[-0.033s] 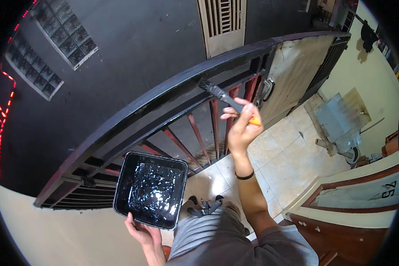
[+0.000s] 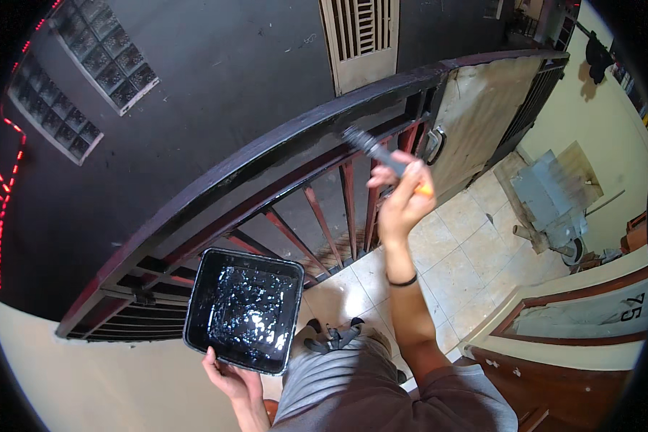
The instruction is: The person paints a metal gate with black paint using a brush, dipping the brush into a black container of paint between strokes.
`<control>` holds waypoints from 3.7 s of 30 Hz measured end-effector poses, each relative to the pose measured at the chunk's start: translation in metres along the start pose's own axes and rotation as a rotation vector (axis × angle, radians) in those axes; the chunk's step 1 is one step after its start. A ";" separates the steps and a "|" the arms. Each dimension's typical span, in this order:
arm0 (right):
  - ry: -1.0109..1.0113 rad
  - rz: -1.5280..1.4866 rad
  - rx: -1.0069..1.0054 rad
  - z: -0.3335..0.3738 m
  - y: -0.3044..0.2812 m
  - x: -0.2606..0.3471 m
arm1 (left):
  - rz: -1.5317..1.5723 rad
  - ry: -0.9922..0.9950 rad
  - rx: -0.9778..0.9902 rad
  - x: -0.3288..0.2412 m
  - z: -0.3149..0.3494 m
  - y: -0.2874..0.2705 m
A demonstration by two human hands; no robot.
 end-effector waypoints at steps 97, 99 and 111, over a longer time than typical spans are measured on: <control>-0.126 -0.001 -0.072 0.031 0.039 -0.002 | -0.039 -0.060 -0.048 -0.008 -0.024 -0.020; -0.230 0.117 0.258 0.074 0.065 -0.002 | -0.043 -0.075 -0.034 -0.009 -0.024 -0.017; -0.015 0.084 -0.171 0.047 0.049 0.006 | -0.027 -0.029 -0.059 -0.020 -0.031 -0.048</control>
Point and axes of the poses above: each hand's wrist, its own z-axis away from the middle knuckle, its own y-axis out of the palm, x = y × z, the point moved 5 cm from there along -z, towards the middle knuckle, and after that the axes turned 13 degrees about -z, right-handed, at the moved point
